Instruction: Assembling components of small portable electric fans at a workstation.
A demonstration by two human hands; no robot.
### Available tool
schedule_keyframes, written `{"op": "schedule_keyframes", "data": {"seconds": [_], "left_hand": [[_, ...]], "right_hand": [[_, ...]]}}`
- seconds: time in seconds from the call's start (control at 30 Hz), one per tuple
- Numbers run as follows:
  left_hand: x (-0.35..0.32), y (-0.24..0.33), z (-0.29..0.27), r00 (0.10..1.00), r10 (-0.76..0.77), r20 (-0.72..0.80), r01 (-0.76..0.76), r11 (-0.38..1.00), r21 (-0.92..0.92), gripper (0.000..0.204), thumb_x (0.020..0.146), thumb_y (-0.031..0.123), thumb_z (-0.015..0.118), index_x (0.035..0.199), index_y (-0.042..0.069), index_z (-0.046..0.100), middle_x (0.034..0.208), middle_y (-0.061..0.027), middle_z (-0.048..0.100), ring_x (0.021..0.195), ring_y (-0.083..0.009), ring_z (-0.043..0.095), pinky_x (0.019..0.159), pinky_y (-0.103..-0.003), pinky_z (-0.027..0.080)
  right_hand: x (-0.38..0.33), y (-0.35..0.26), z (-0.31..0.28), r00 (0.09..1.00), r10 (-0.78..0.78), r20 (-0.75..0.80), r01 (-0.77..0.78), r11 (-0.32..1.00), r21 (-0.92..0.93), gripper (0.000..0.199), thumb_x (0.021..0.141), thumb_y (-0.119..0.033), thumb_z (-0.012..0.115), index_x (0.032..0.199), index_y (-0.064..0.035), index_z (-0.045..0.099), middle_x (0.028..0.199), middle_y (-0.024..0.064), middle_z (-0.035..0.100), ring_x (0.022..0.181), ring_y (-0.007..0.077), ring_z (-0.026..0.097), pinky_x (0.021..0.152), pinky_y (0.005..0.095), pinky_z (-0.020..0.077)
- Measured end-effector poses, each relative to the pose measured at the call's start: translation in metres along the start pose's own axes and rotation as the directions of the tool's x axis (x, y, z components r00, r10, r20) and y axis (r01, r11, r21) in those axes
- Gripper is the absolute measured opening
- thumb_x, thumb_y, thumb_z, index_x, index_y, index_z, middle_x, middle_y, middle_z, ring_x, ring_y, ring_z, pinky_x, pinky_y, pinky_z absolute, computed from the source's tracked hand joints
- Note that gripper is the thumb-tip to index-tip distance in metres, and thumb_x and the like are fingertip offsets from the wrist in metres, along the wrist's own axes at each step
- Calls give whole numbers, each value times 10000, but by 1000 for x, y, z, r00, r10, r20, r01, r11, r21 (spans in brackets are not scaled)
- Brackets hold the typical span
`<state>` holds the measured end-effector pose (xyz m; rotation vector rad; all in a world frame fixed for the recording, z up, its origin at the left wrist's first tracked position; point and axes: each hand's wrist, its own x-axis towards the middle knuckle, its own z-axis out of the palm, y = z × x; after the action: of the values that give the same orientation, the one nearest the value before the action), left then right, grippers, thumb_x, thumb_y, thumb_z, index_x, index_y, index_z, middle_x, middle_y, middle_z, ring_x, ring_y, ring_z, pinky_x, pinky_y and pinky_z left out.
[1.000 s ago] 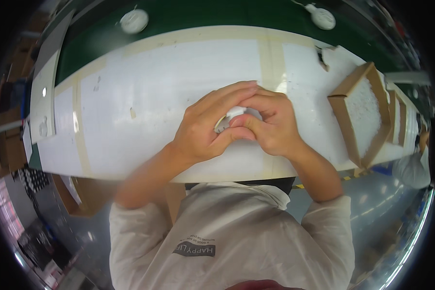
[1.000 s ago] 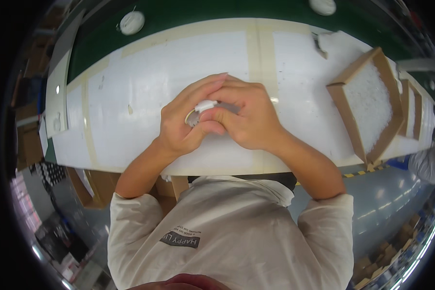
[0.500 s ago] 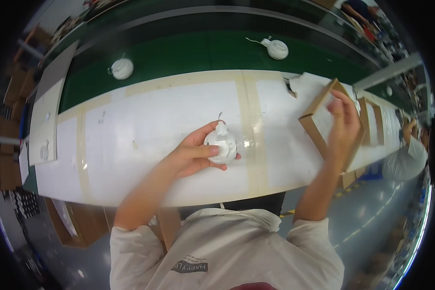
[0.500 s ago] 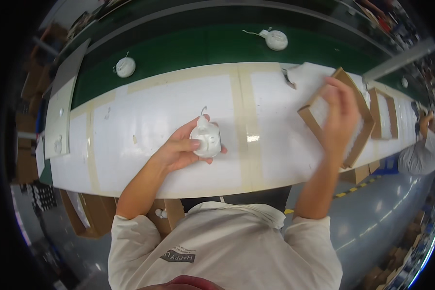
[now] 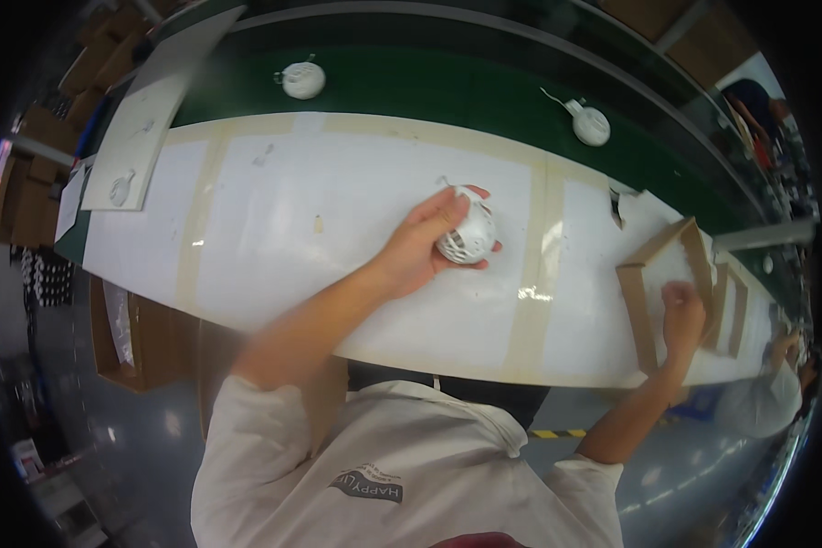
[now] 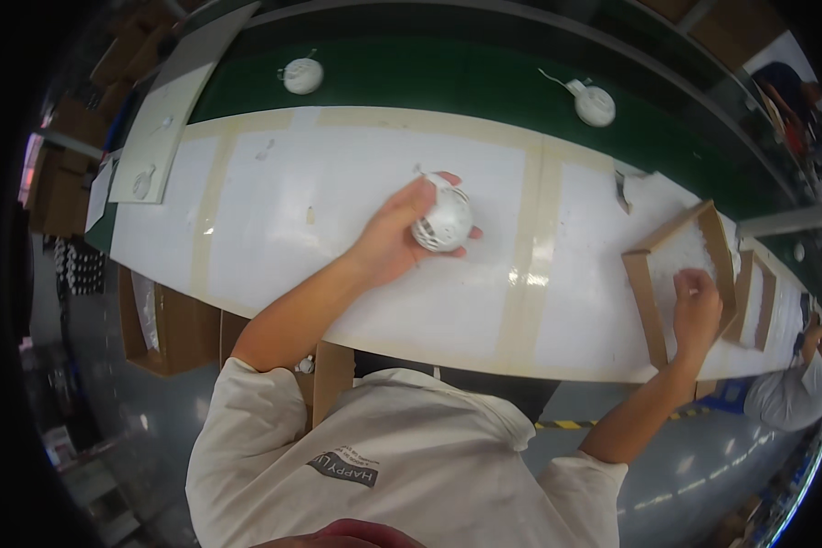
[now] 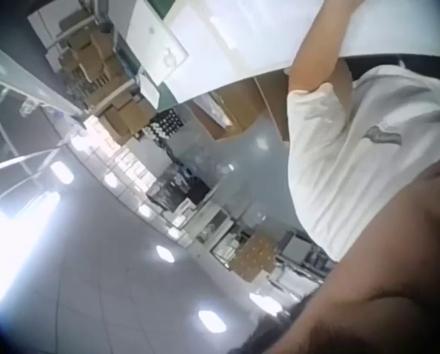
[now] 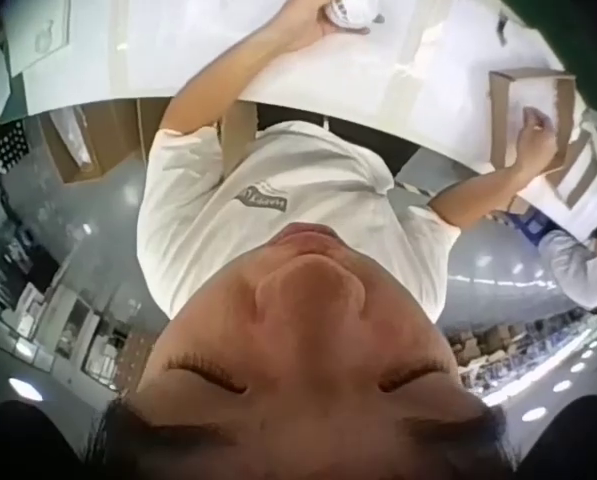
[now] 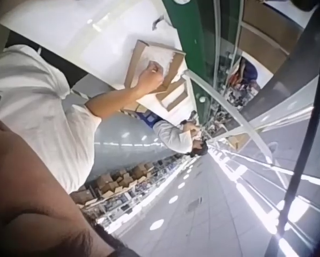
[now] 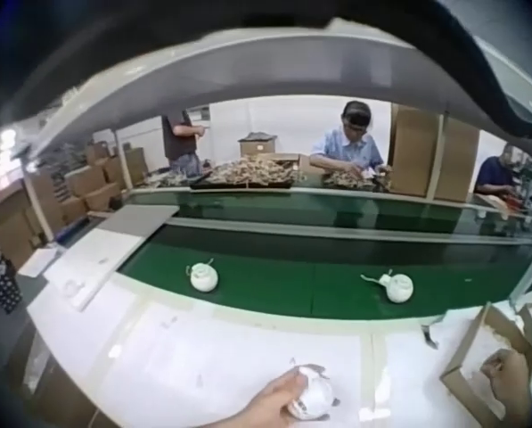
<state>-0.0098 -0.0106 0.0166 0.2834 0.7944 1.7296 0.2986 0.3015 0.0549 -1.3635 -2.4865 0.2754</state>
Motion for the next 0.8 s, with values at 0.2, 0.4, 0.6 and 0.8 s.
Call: {"op": "schedule_keyframes", "data": {"seconds": [0.2, 0.4, 0.6, 0.8], "left_hand": [[0, 0, 1, 999, 46, -27, -45, 999, 29, 317, 999, 326, 546, 1229, 109, 523, 1181, -116, 587, 1067, -297, 656, 735, -397, 613], [-4, -10, -3, 972, 220, 84, -227, 970, 83, 241, 972, 202, 586, 1179, 83, 549, 1131, -106, 566, 1038, -283, 657, 712, -413, 623], [-5, -18, 3, 920, 365, 142, -390, 891, 231, 213, 926, 222, 634, 1086, 97, 569, 1107, -77, 482, 1008, -345, 632, 687, -418, 633], [-9, -17, 3, 892, 401, 208, -445, 859, 252, 210, 906, 198, 667, 1058, 77, 587, 1133, -81, 469, 1042, -337, 621, 690, -401, 629]], "right_hand": [[-11, -14, -2, 974, 40, -221, -16, 994, 110, 179, 900, -180, 661, 979, -28, 711, 934, 126, 734, 830, 217, 694, 761, 318, 516], [-55, -99, 5, 972, 15, -236, 165, 672, 722, 142, 891, -75, 685, 1021, -19, 694, 994, 90, 732, 870, 137, 677, 783, 243, 515], [-101, -199, 68, 933, -264, 246, -142, 356, 924, 183, 854, 5, 714, 1029, 22, 663, 905, 55, 679, 778, 87, 604, 703, 226, 479], [-102, -219, 74, 905, -295, 308, -286, 117, 951, 185, 870, -32, 714, 1039, 14, 654, 915, 39, 670, 788, 90, 594, 693, 217, 467]]}}
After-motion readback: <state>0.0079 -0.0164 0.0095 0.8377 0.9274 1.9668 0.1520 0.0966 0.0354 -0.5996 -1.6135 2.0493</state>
